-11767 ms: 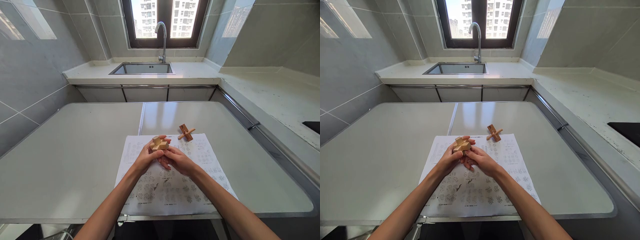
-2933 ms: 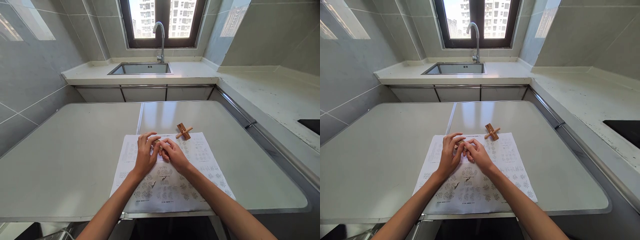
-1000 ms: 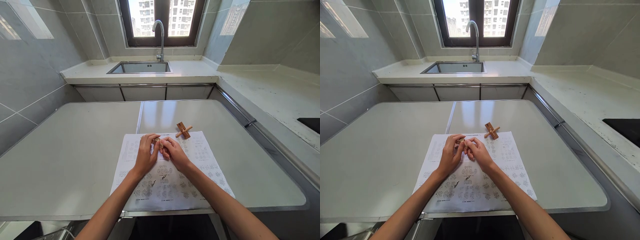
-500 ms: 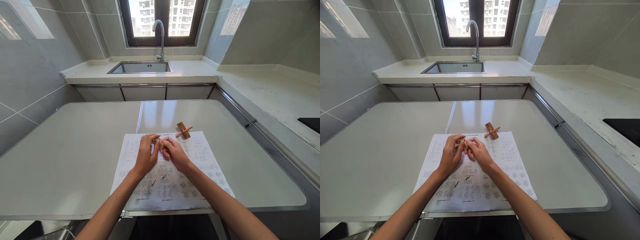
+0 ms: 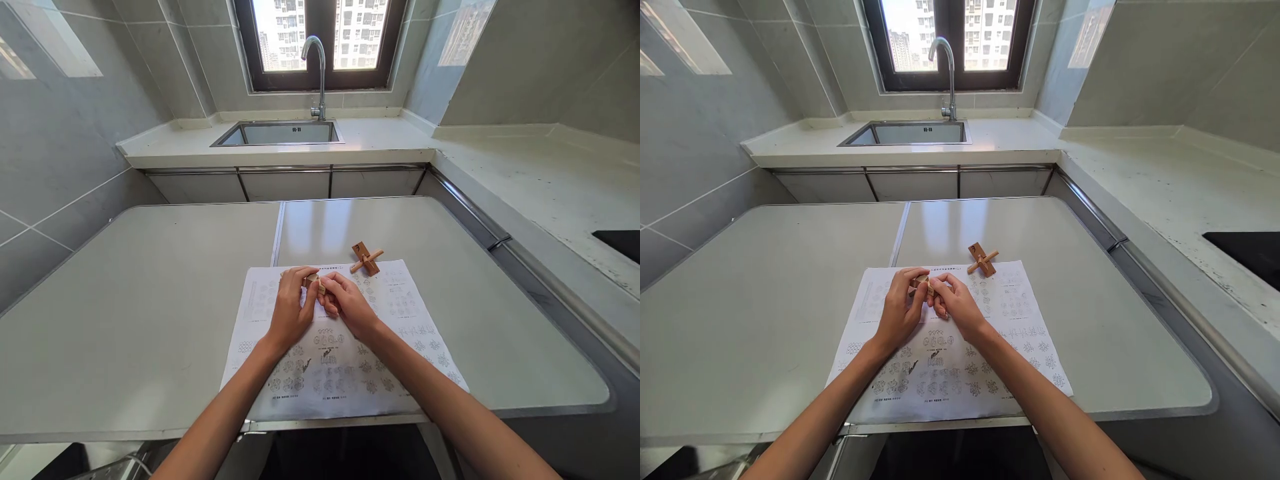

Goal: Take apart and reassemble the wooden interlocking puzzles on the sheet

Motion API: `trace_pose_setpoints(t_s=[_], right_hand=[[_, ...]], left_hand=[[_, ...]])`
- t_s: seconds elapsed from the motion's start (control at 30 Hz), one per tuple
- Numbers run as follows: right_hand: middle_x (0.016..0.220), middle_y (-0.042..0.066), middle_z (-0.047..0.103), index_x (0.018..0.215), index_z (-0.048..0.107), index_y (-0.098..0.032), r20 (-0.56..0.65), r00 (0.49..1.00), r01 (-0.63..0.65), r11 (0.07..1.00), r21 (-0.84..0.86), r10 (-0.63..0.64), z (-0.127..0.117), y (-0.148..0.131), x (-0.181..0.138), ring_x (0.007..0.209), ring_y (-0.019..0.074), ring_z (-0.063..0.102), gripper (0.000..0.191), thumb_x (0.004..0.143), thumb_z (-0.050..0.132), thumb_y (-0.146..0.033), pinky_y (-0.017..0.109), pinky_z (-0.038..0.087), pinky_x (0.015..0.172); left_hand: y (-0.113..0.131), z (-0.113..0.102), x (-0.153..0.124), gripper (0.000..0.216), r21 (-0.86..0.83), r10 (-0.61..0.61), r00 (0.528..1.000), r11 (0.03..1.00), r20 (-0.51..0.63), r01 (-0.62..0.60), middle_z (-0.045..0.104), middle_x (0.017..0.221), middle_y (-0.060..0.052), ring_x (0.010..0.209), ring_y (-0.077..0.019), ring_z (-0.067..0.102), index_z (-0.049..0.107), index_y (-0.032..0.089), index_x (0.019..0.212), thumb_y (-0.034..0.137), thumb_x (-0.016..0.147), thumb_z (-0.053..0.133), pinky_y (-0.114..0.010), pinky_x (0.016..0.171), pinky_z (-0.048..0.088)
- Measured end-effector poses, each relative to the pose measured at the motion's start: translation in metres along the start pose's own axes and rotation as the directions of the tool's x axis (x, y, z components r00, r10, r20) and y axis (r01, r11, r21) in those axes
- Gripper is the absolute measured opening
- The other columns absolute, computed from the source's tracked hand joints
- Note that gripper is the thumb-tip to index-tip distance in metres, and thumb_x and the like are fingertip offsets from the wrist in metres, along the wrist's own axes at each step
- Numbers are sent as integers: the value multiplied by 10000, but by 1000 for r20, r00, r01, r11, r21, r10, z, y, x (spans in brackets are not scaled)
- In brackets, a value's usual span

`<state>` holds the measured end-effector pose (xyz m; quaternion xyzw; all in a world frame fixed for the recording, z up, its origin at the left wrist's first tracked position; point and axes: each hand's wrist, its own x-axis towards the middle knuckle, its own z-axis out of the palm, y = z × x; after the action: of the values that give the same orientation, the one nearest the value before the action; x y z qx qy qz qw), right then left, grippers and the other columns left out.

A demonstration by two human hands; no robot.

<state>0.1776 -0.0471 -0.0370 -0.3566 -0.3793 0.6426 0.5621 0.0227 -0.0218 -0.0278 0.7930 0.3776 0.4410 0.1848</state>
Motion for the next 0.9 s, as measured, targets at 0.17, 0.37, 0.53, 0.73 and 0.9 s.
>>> trace_pose_setpoints(t_s=[0.17,0.37,0.53,0.73,0.9], right_hand=[[669,-40,632,858,571,-204,-14,1000,-21,999,26,21,2,0,2,445,52,399,344,920,721,-508,204,286,442],[647,-48,596,867,569,-201,1,998,-57,985,163,58,-2,-7,1,436,45,333,312,894,735,-464,203,247,446],[651,-43,584,878,583,-197,30,996,-89,963,254,85,-5,-8,2,446,45,287,269,902,730,-421,201,256,455],[637,-46,563,876,593,-193,38,994,-107,950,292,100,-5,-8,4,447,47,268,273,879,752,-416,197,245,442],[650,-42,564,850,571,-200,50,993,-116,947,300,106,-5,-8,4,454,55,270,280,886,745,-416,205,252,441]], left_hand=[[-1,0,0,262,-80,-80,997,993,19,82,658,1265,-105,1080,-215,657,594,229,1304,346,1086,508,-361,899,540],[-2,0,-1,325,-121,-182,981,975,64,188,716,1180,-83,949,-194,670,582,235,1355,400,1091,488,-356,894,521],[-1,-4,0,355,-189,-294,956,937,25,293,734,1110,-80,971,-199,690,617,233,1349,418,1096,449,-342,892,521],[2,-6,3,360,-231,-350,936,909,27,347,738,937,-40,855,-182,695,666,237,1284,464,1081,476,-311,822,525],[2,-3,6,375,-291,-348,934,888,77,355,748,1067,-76,978,-199,696,649,210,1252,503,1058,519,-316,891,519]])
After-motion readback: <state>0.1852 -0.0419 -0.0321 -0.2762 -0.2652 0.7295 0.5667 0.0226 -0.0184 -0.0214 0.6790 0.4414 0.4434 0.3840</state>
